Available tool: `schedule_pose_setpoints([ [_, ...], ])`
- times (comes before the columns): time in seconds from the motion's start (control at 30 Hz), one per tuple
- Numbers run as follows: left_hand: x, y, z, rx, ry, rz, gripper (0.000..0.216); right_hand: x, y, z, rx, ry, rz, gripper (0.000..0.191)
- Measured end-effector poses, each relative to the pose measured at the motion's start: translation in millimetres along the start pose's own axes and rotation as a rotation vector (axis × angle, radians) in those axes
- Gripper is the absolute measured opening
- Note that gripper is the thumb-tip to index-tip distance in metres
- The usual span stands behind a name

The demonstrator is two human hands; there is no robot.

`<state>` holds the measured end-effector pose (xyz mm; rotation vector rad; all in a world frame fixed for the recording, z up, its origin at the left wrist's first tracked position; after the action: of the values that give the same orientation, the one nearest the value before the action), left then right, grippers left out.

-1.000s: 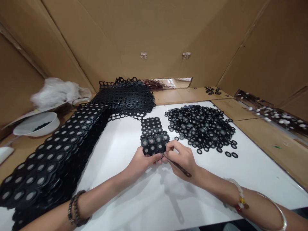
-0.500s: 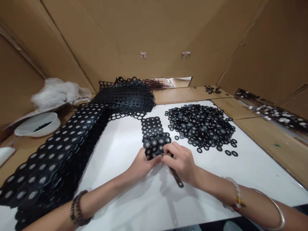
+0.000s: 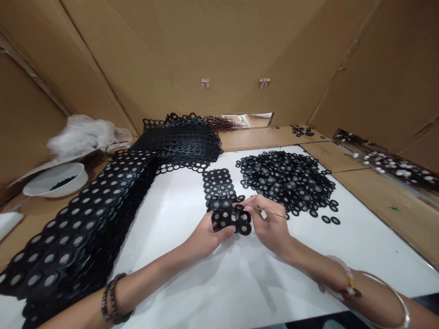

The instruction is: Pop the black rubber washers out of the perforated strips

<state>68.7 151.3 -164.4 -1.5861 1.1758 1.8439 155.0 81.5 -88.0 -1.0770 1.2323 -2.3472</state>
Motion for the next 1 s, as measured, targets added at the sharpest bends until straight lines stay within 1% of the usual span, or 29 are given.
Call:
schedule_pose_setpoints([
  [0.07,0.8,1.6,3.2,-0.022,0.002,0.003,0.023,-0.4,-2.4,-1.9,0.015,-0.067,-0.018,0.018],
  [0.17,-0.6,4.2,6.5,-0.048,0.057,-0.001,0.018,7.8,-4.4,-7.4,0.062,-0.142,0.018,0.018],
  [0.3,-3.1,3.9,-3.2,0.043,0.173,0.002,0.030,15.8,-1.9,-13.5,0.136,-0.155,0.056,0.017],
  [0.37,-1.0,2.4,-3.8,0.044,0.187,0.018,0.029,20.4,-0.1,-12.6,0.139,-0.143,0.093,0.017],
  [0.5,2.9,0.8,2.3,-0.003,0.171,0.027,0.019,25.5,1.1,-2.3,0.051,0.019,0.108,0.017],
  [0.57,4.6,0.7,6.1,-0.029,0.186,0.037,0.013,31.6,0.9,-1.7,0.039,0.088,0.145,0.016],
  [0.7,2.1,0.8,3.1,0.001,0.227,0.034,0.011,37.4,3.1,-7.9,0.065,0.170,0.218,0.017],
  [0.87,-2.1,1.2,-1.2,0.022,0.259,0.026,0.011,30.9,10.5,-13.1,0.081,0.302,0.225,0.017],
  [1.0,0.7,2.7,-1.2,0.012,0.344,0.062,0.011,30.9,10.6,-19.4,0.115,0.422,0.255,0.018],
])
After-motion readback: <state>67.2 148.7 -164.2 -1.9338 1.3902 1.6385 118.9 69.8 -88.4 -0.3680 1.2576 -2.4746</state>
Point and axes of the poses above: each hand's wrist, its own y-axis away from the middle knuckle, its own z-axis out of the back of the hand, x = y × z, the point moved 10 cm from there along -y, towards the middle knuckle, and after that the axes turned 9 degrees about z, right-handed, at the moved point
